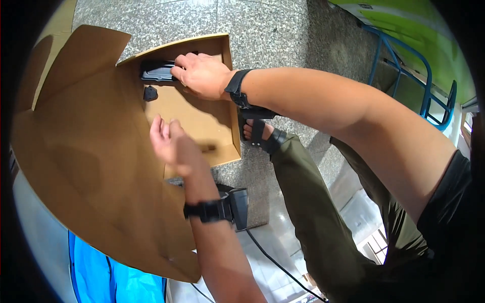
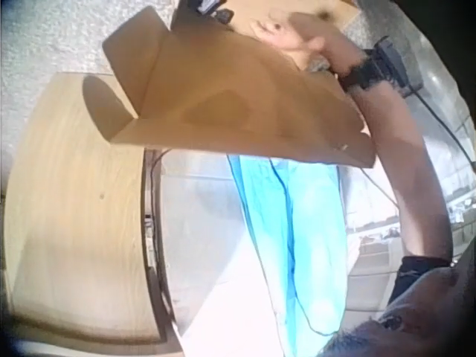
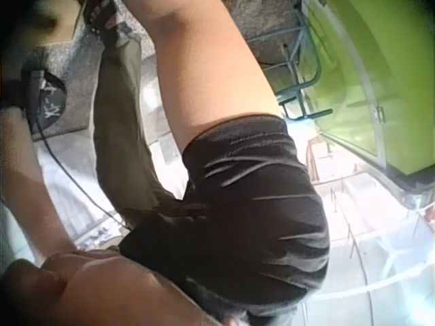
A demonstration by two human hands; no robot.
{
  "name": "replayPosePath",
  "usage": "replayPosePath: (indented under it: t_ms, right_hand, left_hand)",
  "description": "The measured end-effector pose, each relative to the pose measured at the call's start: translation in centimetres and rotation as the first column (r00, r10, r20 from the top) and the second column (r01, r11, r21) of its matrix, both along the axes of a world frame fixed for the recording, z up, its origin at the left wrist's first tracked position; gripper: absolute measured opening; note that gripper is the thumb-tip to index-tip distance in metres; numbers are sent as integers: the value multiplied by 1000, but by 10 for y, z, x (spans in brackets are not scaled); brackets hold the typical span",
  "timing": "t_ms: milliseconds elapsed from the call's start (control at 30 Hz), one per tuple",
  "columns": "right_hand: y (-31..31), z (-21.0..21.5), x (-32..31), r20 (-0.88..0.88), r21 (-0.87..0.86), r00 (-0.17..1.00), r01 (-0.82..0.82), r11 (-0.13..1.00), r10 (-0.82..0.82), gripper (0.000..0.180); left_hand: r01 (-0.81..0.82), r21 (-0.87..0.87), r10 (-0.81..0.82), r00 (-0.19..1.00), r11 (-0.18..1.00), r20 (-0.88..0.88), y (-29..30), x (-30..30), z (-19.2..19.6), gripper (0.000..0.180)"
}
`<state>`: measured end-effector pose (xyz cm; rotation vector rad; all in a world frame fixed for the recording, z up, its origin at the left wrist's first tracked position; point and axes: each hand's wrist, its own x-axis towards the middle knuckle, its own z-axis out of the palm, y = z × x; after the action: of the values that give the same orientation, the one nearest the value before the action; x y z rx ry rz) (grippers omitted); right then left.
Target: Bagging shoes from a conveyor belt and putting them into a large bin, and then checking electronic components.
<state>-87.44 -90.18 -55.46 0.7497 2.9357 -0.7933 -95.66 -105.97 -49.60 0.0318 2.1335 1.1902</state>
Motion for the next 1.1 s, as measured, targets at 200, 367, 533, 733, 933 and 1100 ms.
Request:
replayPosePath:
  t_ms: [200, 367, 533, 733, 933, 1100]
  right_hand:
    - [16, -33, 10, -57, 37, 996, -63, 997, 65, 21]
    - [-4, -17, 16, 87, -143, 950, -285, 948, 299, 19]
    - [8, 8, 50, 7, -323, 1000, -12, 946, 15, 23]
    - [30, 81, 71, 271, -914, 869, 367, 173, -413, 11]
    - [43, 146, 120, 560, -755, 748, 284, -591, -356, 15]
    - [54, 255, 155, 466, -844, 824, 307, -439, -321, 30]
  left_hand:
    - [308, -463, -541, 642, 831, -544, 42, 39, -47, 77]
    - [197, -494, -486, 663, 847, -569, -17, 11, -87, 83]
    - [304, -676, -719, 486, 672, -497, 13, 4, -75, 67]
    - [475, -613, -756, 553, 631, -350, 19, -10, -81, 43]
    - [76, 152, -90, 992, 986, 92, 10, 42, -42, 39]
    - [-294, 226, -56, 492, 929, 869, 52, 84, 158, 40]
